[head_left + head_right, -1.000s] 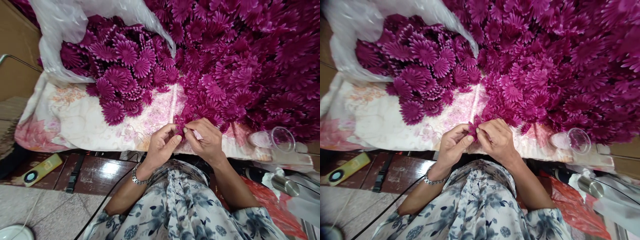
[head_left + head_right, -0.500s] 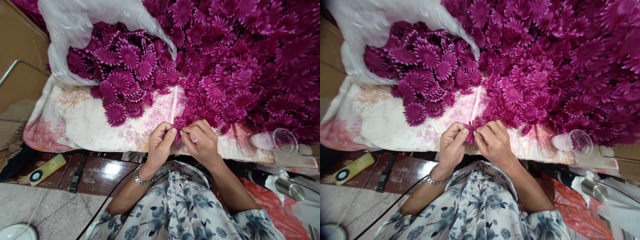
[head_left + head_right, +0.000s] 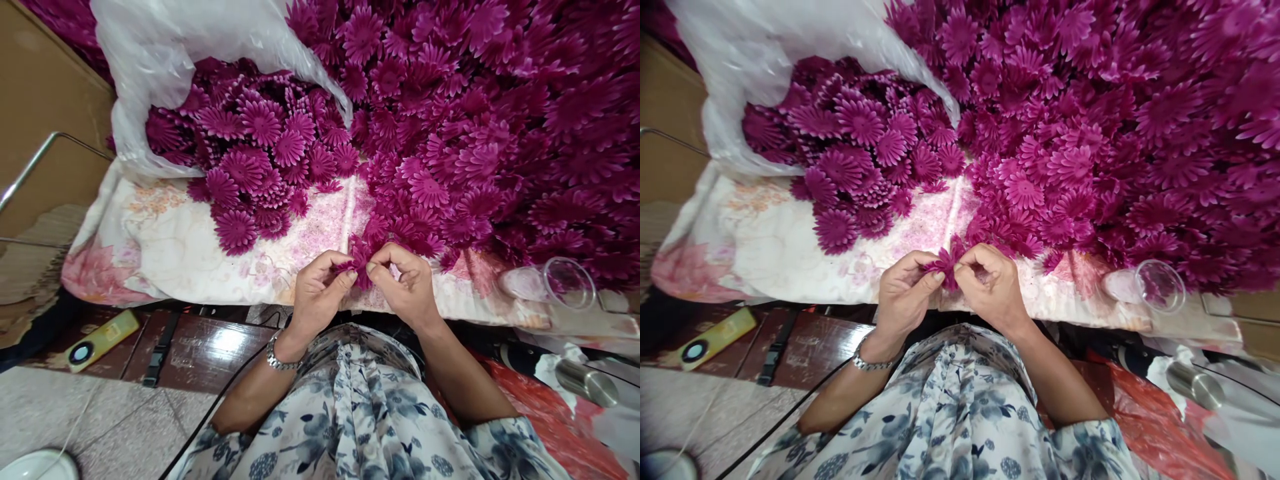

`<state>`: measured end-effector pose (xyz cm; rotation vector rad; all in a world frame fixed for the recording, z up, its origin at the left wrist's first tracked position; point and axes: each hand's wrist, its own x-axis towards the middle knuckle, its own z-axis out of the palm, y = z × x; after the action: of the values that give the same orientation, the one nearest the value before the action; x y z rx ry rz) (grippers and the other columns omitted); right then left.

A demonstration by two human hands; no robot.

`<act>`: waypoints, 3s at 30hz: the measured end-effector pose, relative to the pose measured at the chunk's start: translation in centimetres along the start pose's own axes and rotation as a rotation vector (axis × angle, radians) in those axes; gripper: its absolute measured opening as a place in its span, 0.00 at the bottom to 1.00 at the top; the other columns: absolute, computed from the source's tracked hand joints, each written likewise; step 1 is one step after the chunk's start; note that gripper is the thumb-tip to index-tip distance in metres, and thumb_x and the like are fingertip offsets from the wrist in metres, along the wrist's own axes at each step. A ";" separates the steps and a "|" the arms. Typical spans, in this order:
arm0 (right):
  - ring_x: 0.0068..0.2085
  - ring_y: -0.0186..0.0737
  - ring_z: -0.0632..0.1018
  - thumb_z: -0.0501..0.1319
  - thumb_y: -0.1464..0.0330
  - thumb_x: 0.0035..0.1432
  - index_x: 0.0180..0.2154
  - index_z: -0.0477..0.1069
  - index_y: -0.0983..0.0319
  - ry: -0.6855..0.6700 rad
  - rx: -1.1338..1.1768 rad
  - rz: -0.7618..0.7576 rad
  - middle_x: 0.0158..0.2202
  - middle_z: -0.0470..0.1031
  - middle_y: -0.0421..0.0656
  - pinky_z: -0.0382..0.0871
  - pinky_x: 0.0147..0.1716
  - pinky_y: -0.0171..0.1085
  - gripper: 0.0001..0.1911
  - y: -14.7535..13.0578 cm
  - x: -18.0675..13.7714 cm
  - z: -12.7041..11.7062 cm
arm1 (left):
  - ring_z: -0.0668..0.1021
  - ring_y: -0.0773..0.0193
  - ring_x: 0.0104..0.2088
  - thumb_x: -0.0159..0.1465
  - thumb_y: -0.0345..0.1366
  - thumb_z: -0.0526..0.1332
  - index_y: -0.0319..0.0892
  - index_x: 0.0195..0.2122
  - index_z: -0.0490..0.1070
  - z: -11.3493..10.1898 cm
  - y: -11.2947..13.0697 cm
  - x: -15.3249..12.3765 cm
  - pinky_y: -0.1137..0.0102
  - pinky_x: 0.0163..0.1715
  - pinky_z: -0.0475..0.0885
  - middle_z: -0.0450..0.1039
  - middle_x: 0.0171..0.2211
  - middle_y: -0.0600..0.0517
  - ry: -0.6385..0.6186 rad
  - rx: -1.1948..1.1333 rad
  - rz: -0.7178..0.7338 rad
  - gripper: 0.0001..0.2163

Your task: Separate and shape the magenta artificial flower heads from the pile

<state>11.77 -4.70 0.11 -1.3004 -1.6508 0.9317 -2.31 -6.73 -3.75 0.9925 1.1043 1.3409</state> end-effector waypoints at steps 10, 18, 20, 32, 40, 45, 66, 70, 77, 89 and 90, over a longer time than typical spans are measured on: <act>0.26 0.29 0.68 0.57 0.71 0.55 0.26 0.66 0.62 -0.088 0.028 -0.029 0.23 0.66 0.36 0.61 0.28 0.32 0.06 -0.2 0.4 -0.6 | 0.65 0.73 0.20 0.45 0.37 0.72 0.39 0.21 0.70 0.8 1.7 0.9 0.76 0.22 0.62 0.66 0.18 0.58 0.137 -0.244 -0.130 0.11; 0.33 0.35 0.72 0.60 0.70 0.57 0.30 0.69 0.62 -0.055 -0.233 -0.491 0.29 0.71 0.42 0.68 0.33 0.36 0.04 0.7 1.0 -0.8 | 0.68 0.73 0.22 0.47 0.37 0.70 0.39 0.22 0.73 1.0 1.4 0.9 0.76 0.24 0.64 0.69 0.20 0.57 0.144 -0.141 -0.122 0.09; 0.32 0.34 0.72 0.59 0.72 0.57 0.29 0.68 0.62 -0.059 -0.224 -0.481 0.27 0.70 0.41 0.67 0.32 0.35 0.04 0.9 1.0 -0.8 | 0.68 0.73 0.21 0.47 0.36 0.70 0.39 0.22 0.73 0.9 1.3 0.9 0.76 0.23 0.64 0.69 0.19 0.57 0.134 -0.119 -0.126 0.08; 0.29 0.33 0.70 0.55 0.71 0.59 0.29 0.63 0.61 0.037 -0.173 -0.337 0.27 0.66 0.40 0.65 0.30 0.35 0.05 1.5 1.2 -1.7 | 0.66 0.75 0.18 0.43 0.34 0.72 0.38 0.19 0.72 0.5 1.6 0.9 0.78 0.19 0.62 0.67 0.16 0.57 0.198 -0.162 -0.145 0.10; 0.42 0.45 0.72 0.58 0.70 0.58 0.40 0.69 0.61 0.419 -0.656 -0.450 0.40 0.72 0.49 0.65 0.42 0.45 0.06 2.0 2.4 -3.5 | 0.69 0.73 0.19 0.39 0.36 0.74 0.39 0.22 0.73 0.2 2.2 1.5 0.75 0.22 0.69 0.70 0.18 0.57 0.293 -0.277 -0.219 0.12; 0.37 0.41 0.73 0.60 0.67 0.58 0.38 0.70 0.60 0.107 -0.440 -0.581 0.33 0.73 0.45 0.68 0.37 0.41 0.06 1.3 1.7 -1.2 | 0.69 0.73 0.21 0.43 0.37 0.73 0.39 0.21 0.76 1.1 1.6 1.5 0.76 0.25 0.66 0.71 0.18 0.56 0.247 -0.255 -0.170 0.09; 0.29 0.37 0.70 0.55 0.75 0.58 0.30 0.66 0.61 0.127 -0.392 -0.521 0.25 0.70 0.42 0.67 0.30 0.37 0.05 1.1 0.7 -0.4 | 0.67 0.72 0.22 0.49 0.41 0.70 0.40 0.23 0.74 1.5 0.8 0.7 0.75 0.26 0.63 0.68 0.19 0.57 0.185 -0.168 -0.102 0.11; 0.29 0.36 0.71 0.55 0.75 0.58 0.29 0.65 0.62 0.140 -0.347 -0.494 0.25 0.70 0.42 0.66 0.30 0.37 0.06 0.8 0.5 -0.3 | 0.66 0.72 0.23 0.53 0.41 0.68 0.40 0.25 0.73 1.5 0.6 0.4 0.76 0.26 0.62 0.66 0.20 0.57 0.173 -0.152 -0.054 0.10; 0.28 0.35 0.70 0.55 0.75 0.58 0.29 0.64 0.61 0.165 -0.304 -0.457 0.24 0.68 0.40 0.65 0.30 0.36 0.06 0.2 0.1 -0.1 | 0.66 0.71 0.24 0.54 0.41 0.66 0.41 0.25 0.73 1.7 0.7 0.1 0.74 0.27 0.63 0.65 0.20 0.57 0.244 -0.104 0.038 0.09; 0.29 0.31 0.71 0.58 0.74 0.56 0.31 0.66 0.60 0.315 -0.299 -0.414 0.26 0.68 0.36 0.63 0.28 0.33 0.04 1.3 0.9 -3.6 | 0.71 0.72 0.24 0.53 0.37 0.68 0.41 0.28 0.77 0.3 1.2 1.4 0.76 0.27 0.66 0.72 0.22 0.56 0.264 -0.071 0.088 0.06; 0.28 0.30 0.71 0.58 0.73 0.56 0.31 0.66 0.60 0.330 -0.294 -0.403 0.26 0.68 0.36 0.63 0.28 0.32 0.03 1.2 0.9 -3.6 | 0.70 0.72 0.24 0.52 0.37 0.69 0.41 0.28 0.77 0.5 1.2 1.5 0.76 0.27 0.66 0.72 0.22 0.56 0.262 -0.097 0.074 0.06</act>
<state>15.45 -3.30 0.56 -1.1687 -1.7342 0.2263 -2.20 -5.22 -2.56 0.8088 1.1938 1.6031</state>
